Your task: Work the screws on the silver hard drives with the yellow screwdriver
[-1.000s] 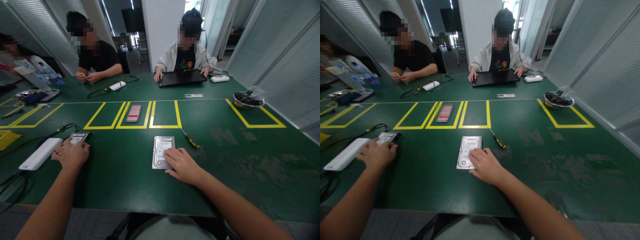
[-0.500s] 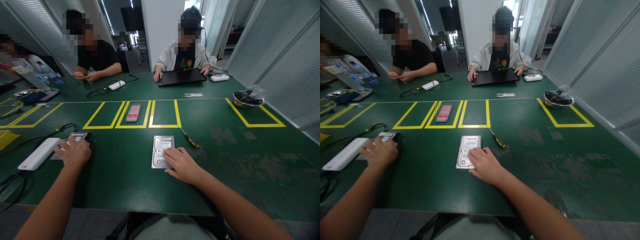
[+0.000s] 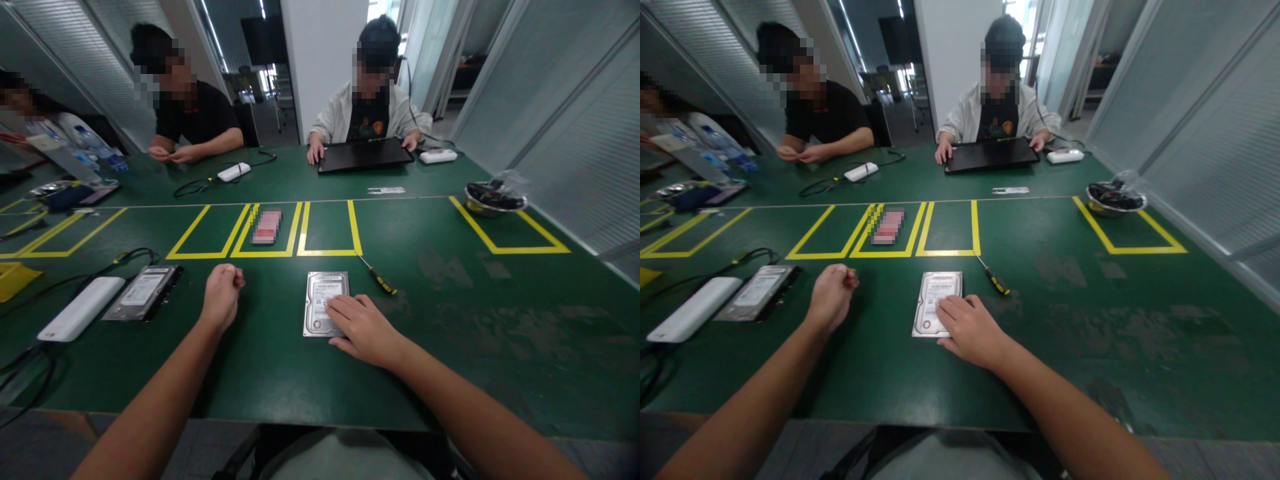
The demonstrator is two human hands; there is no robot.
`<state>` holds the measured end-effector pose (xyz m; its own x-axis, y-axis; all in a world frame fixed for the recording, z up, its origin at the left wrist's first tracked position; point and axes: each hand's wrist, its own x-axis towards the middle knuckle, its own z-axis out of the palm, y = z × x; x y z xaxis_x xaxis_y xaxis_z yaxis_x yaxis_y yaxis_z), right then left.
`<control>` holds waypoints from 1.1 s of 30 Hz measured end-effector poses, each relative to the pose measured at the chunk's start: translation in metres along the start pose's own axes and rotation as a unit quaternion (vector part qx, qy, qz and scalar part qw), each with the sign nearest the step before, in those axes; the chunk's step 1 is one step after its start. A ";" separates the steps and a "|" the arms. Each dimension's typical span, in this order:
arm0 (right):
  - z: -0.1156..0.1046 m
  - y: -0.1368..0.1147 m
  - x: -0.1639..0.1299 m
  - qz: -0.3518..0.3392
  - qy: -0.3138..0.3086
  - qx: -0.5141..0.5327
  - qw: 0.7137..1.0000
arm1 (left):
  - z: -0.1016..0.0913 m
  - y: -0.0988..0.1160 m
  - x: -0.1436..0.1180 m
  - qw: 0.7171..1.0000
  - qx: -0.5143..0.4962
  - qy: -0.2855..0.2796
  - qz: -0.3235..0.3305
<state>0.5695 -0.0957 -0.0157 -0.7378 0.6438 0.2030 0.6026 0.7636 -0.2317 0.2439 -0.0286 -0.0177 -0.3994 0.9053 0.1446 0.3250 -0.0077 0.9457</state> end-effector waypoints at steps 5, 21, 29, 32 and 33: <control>0.000 0.000 0.001 0.001 -0.007 -0.005 1.000 | 0.053 0.020 -0.028 0.898 -0.373 -0.125 -0.197; -0.002 0.000 0.001 0.002 0.000 -0.001 1.000 | 0.079 0.006 -0.042 0.985 -0.106 -0.129 0.031; -0.002 -0.008 0.004 0.026 0.014 -0.007 1.000 | 0.073 0.011 -0.050 0.983 -0.002 -0.132 0.124; -0.001 -0.012 0.006 0.033 0.012 -0.022 0.999 | 0.071 0.014 -0.054 0.975 0.053 -0.126 0.176; 0.000 -0.013 0.006 0.034 0.011 -0.026 0.999 | 0.070 0.015 -0.055 0.971 0.068 -0.127 0.190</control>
<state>0.5571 -0.1017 -0.0115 -0.6874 0.6952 0.2102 0.6673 0.7188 -0.1953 0.3308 -0.0483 -0.0320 -0.0100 0.9235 0.3835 0.5241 -0.3218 0.7885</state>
